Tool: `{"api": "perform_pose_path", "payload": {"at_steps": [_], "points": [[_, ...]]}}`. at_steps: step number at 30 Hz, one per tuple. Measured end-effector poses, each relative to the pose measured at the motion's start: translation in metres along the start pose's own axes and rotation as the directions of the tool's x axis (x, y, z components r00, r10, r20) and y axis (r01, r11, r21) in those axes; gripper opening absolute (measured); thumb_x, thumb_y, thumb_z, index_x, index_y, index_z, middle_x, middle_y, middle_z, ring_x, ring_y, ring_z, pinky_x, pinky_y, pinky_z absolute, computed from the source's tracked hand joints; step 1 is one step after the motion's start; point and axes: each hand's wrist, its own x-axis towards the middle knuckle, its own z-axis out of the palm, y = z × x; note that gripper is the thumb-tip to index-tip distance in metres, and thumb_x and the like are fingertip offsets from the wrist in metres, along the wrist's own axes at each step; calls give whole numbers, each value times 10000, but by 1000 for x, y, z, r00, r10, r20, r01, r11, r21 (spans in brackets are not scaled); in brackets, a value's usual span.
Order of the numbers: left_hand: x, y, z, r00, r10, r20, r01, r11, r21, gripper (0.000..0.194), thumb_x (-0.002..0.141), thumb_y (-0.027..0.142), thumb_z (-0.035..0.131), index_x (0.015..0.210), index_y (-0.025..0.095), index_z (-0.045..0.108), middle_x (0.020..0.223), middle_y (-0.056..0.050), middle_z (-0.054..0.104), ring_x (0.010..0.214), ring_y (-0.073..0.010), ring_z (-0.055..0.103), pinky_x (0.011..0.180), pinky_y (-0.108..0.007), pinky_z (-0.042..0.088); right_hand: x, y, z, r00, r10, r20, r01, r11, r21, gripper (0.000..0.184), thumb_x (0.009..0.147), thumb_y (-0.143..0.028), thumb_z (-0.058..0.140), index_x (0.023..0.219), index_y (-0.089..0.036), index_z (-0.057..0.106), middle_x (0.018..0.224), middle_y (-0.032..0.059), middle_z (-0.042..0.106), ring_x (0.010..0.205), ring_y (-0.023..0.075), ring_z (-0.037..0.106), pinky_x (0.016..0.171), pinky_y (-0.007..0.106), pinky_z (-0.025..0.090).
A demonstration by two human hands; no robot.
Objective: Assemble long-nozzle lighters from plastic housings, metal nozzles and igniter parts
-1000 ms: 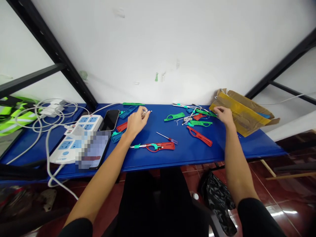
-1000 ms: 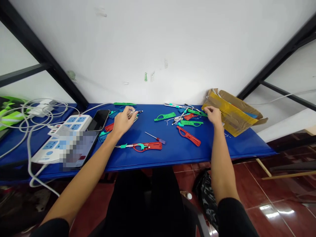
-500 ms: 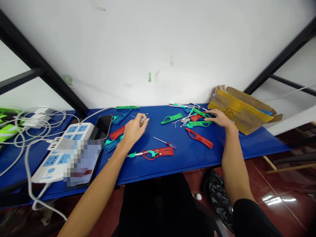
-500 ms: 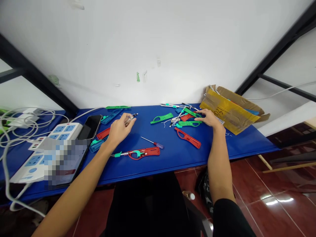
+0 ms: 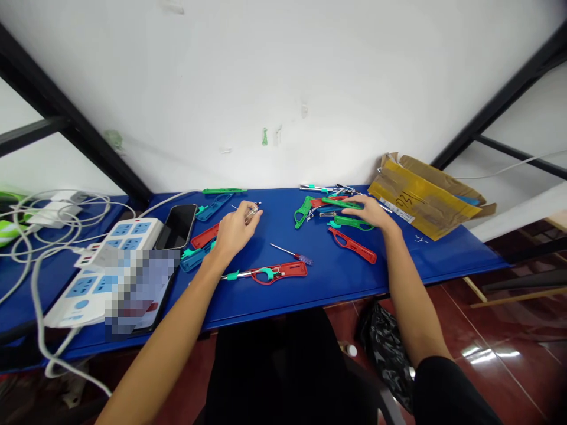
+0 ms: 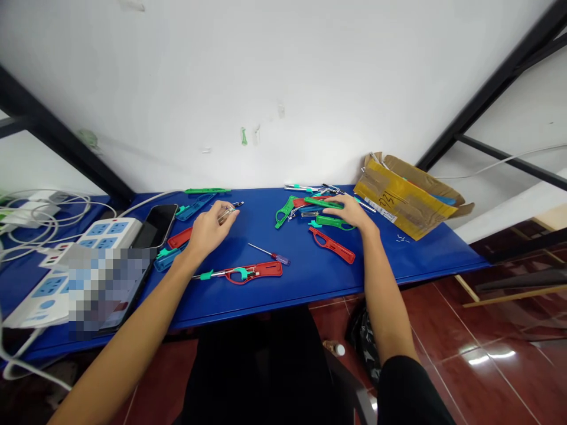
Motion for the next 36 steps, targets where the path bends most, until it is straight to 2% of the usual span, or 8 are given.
{"api": "perform_pose_path", "payload": {"at_steps": [4,8,12,16,23,30,33,36], "points": [[0,-1,1,1000,-6,18,6,1000,9,323,1070,510,566,1250,260,665,919,-61,825,904,-315,795,740,-320,452,2,-1,3,999,15,51,-18,999,51,544,879,-661,804,1246,-265,866,1219,70,857,1073,317,781,976,439,618],[-1,1,0,999,20,41,-21,1000,1,320,1070,505,558,1248,263,669,904,-51,823,865,-298,790,727,-314,444,-8,29,-23,980,140,-144,-139,990,15,625,1033,-683,527,1208,-178,850,1138,135,857,1008,304,768,918,423,599],[-2,3,0,998,38,48,-38,999,2,302,1071,498,569,1228,263,675,906,-47,828,854,-290,791,712,-310,434,-21,60,-42,956,237,-171,-248,967,-47,586,870,-749,716,907,-184,866,846,132,827,774,281,711,765,408,567],[-2,4,-1,997,50,60,-50,999,-2,280,1078,486,571,1210,263,675,881,-36,820,842,-284,791,706,-311,438,-19,70,-37,965,242,-104,-250,965,-76,581,753,-769,834,920,-216,888,860,104,827,708,237,657,695,375,529],[-4,8,-9,992,68,103,-66,998,-19,349,1106,535,513,1258,258,661,967,-41,816,893,-285,780,754,-323,462,-5,63,-18,961,249,-117,-262,958,-117,400,869,-618,774,779,-231,817,850,121,800,830,297,696,825,425,550],[-8,8,-6,973,192,131,-189,981,-34,388,1148,427,357,1134,255,705,976,-64,809,924,-294,778,800,-338,469,1,18,-5,918,196,-344,-214,977,-14,374,1031,-478,477,1022,-196,723,1040,199,785,988,362,706,1004,526,525],[-9,11,-2,965,222,137,-219,975,-38,375,1142,432,391,1106,268,725,895,-46,800,876,-286,774,782,-333,468,16,-29,10,915,116,-386,-95,993,73,396,1079,-485,415,1146,-196,678,1070,177,785,1015,331,710,995,469,534],[-9,14,0,964,235,121,-230,972,-53,395,1154,469,392,1179,269,732,934,-36,817,891,-272,780,784,-327,474,37,-89,41,952,-20,-307,75,983,169,354,1086,-515,481,1156,-231,679,1104,126,790,1029,299,699,998,438,528]]}}
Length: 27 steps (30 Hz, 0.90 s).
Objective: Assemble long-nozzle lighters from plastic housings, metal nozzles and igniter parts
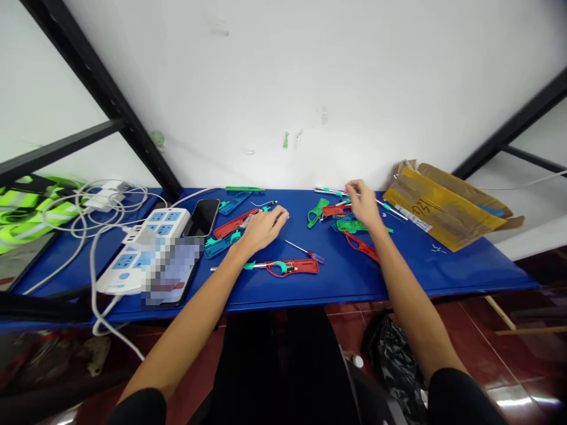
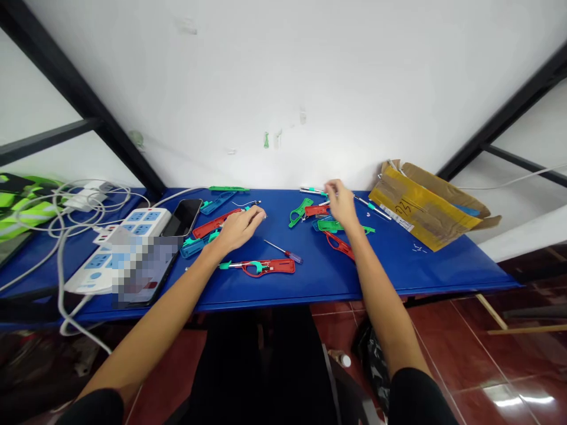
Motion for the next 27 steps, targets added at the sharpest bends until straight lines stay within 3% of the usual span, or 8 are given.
{"api": "perform_pose_path", "payload": {"at_steps": [4,8,14,18,23,27], "points": [[1,-1,1,999,6,-39,-7,1000,-12,432,1144,542,447,1191,253,764,953,-42,829,879,-261,777,773,-323,484,1,-55,62,960,-129,248,74,972,221,302,997,-548,671,962,-252,715,912,59,779,861,257,686,896,413,545],[0,-4,1,996,38,-75,-40,999,-17,447,1154,519,445,1186,261,809,1051,-58,825,916,-237,762,814,-317,503,-20,-75,89,928,-139,347,-19,910,413,360,989,-613,681,1058,-260,696,849,18,758,700,192,613,677,345,530],[1,-6,7,964,246,-97,-245,969,30,494,1189,460,366,1484,238,694,1186,-105,734,1172,-261,695,962,-343,537,-44,-79,91,908,-93,409,-195,770,608,485,906,-708,770,1056,-253,694,870,37,760,667,169,590,497,286,451],[3,-10,5,937,337,-88,-337,941,19,464,1188,427,384,1499,235,671,1183,-113,719,1108,-263,663,1019,-400,529,-46,-89,88,904,-98,417,-235,700,674,477,885,-686,823,1067,-256,722,908,42,751,720,177,614,532,300,476],[3,-14,-2,928,365,-76,-367,930,-15,445,1187,397,389,1509,269,668,1254,-112,713,1134,-265,643,1033,-420,512,-50,-101,81,898,-122,423,-238,673,700,483,903,-646,836,1168,-287,652,921,18,755,751,182,635,562,305,479],[3,-14,-3,923,377,-73,-380,924,-37,465,1191,411,366,1522,271,661,1241,-107,711,1131,-263,629,1065,-433,503,-51,-104,78,909,-128,396,-211,679,703,492,899,-645,841,1134,-295,588,905,7,766,739,183,644,590,319,483]]}}
